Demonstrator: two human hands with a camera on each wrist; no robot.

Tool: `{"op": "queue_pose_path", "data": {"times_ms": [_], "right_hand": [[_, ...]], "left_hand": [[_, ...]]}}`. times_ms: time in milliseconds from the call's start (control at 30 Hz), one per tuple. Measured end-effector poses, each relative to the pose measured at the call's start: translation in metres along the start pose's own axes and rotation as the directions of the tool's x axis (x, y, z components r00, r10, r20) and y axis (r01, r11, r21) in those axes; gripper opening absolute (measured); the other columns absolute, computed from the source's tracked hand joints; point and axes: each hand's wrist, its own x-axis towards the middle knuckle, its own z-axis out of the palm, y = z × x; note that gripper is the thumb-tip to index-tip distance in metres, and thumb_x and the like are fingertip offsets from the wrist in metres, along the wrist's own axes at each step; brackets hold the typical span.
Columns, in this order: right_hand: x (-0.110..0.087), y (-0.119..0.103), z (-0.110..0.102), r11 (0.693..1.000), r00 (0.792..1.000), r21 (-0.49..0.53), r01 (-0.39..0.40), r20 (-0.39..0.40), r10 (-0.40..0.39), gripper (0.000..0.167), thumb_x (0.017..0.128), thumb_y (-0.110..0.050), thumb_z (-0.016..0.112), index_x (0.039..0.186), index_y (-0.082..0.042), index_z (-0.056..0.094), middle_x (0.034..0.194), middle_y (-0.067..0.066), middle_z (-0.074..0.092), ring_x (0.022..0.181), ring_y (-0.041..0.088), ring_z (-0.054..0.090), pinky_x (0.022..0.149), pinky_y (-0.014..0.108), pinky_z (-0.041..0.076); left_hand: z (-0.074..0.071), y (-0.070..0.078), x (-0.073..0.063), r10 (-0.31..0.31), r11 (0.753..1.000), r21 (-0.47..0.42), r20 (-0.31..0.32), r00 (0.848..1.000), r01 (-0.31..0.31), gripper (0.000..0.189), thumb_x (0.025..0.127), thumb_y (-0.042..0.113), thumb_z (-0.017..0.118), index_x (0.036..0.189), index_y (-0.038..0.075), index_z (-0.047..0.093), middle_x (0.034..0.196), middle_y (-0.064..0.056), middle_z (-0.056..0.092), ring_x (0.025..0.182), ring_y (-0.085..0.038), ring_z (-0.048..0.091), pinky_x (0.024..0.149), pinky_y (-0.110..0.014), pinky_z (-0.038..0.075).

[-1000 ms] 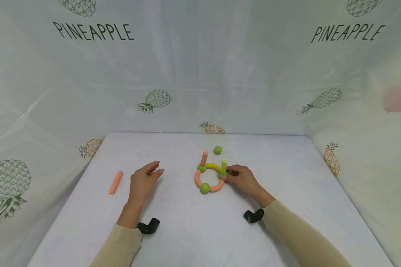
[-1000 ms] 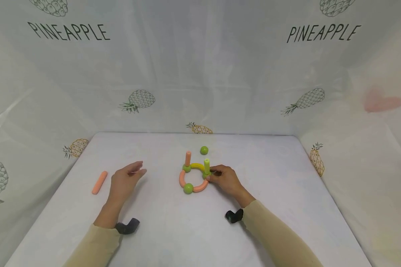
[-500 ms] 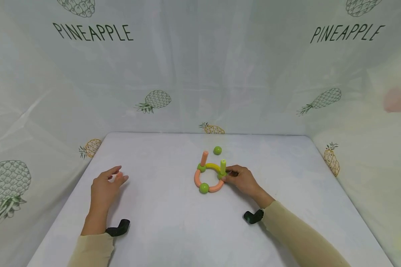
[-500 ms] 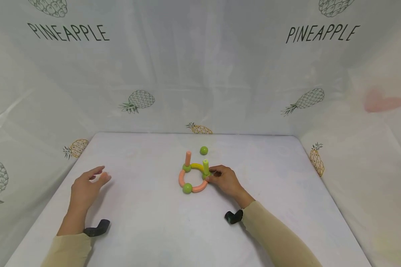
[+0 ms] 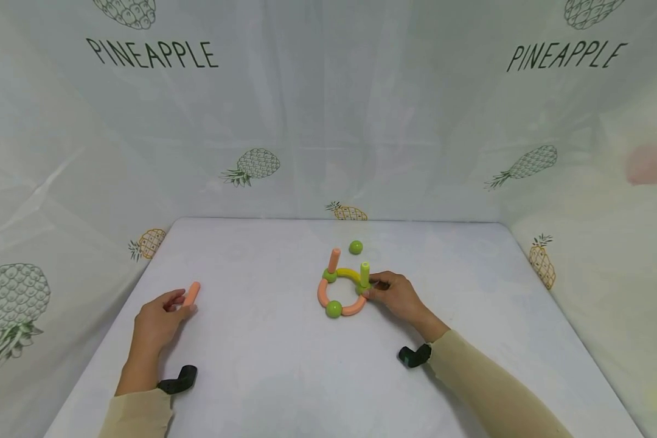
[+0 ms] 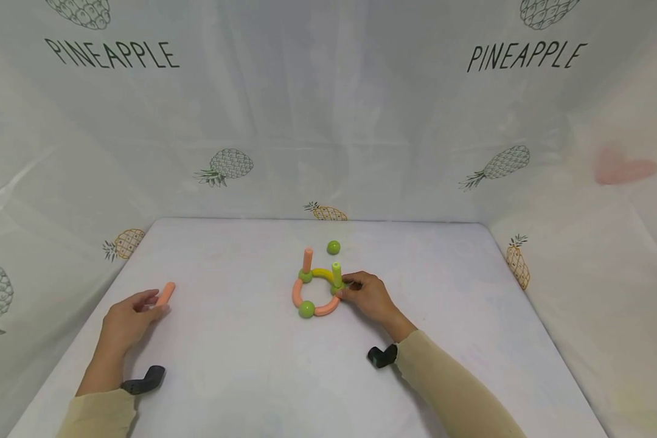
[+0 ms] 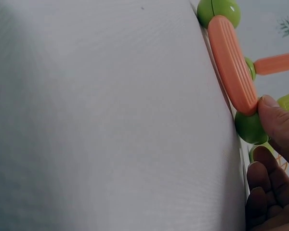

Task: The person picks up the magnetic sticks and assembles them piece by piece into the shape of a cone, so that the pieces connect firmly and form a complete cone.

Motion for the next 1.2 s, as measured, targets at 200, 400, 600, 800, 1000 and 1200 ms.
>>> {"op": "queue_pose_path", "data": {"times_ms": [200,400,600,800,1000,1200], "right_hand": [[0.001,0.0,0.0,1.0,1.0,0.004,-0.002,0.002,0.002,0.041,0.09,-0.026,0.086,0.126,-0.008,0.076,0.108,0.006,0.072,0.096,0.02,0.061,0.085,0.035,0.05],[0.0,0.0,0.0,1.0,1.0,0.01,-0.001,-0.002,0.001,0.04,0.09,-0.024,0.086,0.125,-0.007,0.077,0.109,0.007,0.073,0.096,0.02,0.061,0.084,0.035,0.05],[0.001,0.0,0.002,1.0,1.0,-0.005,-0.011,-0.002,0.011,0.04,0.091,-0.025,0.085,0.126,-0.008,0.076,0.111,0.006,0.073,0.097,0.02,0.061,0.086,0.035,0.05],[0.001,0.0,0.002,1.0,1.0,-0.016,-0.011,-0.007,0.011,0.042,0.091,-0.027,0.085,0.127,-0.009,0.076,0.112,0.005,0.073,0.099,0.02,0.061,0.087,0.035,0.05],[0.001,0.0,0.002,1.0,1.0,-0.022,-0.001,-0.003,0.001,0.042,0.091,-0.026,0.085,0.127,-0.007,0.076,0.112,0.006,0.073,0.098,0.02,0.062,0.086,0.035,0.051],[0.001,-0.002,0.002,1.0,1.0,-0.023,-0.001,-0.002,0.001,0.042,0.091,-0.026,0.085,0.127,-0.006,0.076,0.111,0.006,0.074,0.097,0.019,0.062,0.085,0.034,0.051]], "left_hand": [[-0.001,-0.002,0.007,0.092,0.994,0.05,0.035,0.995,-0.094,0.051,0.1,0.02,0.073,0.147,0.004,0.06,0.137,-0.027,0.064,0.12,-0.041,0.058,0.089,-0.048,0.049],[0.0,0.006,0.016,0.174,0.98,0.083,0.096,0.98,-0.182,0.049,0.101,0.014,0.07,0.148,0.005,0.06,0.138,-0.032,0.061,0.121,-0.045,0.058,0.091,-0.052,0.05],[0.004,0.012,0.021,0.175,0.976,0.11,0.131,0.976,-0.189,0.053,0.1,0.019,0.072,0.146,-0.003,0.058,0.138,-0.035,0.06,0.121,-0.048,0.058,0.094,-0.058,0.05],[0.005,0.01,0.025,0.197,0.971,0.119,0.102,0.975,-0.208,0.046,0.099,0.021,0.075,0.137,-0.004,0.066,0.133,-0.033,0.064,0.122,-0.051,0.058,0.098,-0.06,0.05],[0.008,0.008,0.025,0.177,0.983,0.036,0.041,0.983,-0.179,0.048,0.098,0.026,0.077,0.139,0.002,0.067,0.136,-0.03,0.062,0.122,-0.045,0.057,0.097,-0.056,0.049],[0.011,0.012,0.026,0.144,0.989,-0.027,-0.02,0.989,-0.145,0.051,0.098,0.032,0.077,0.14,0.005,0.067,0.133,-0.025,0.069,0.124,-0.042,0.061,0.097,-0.054,0.049]]}}
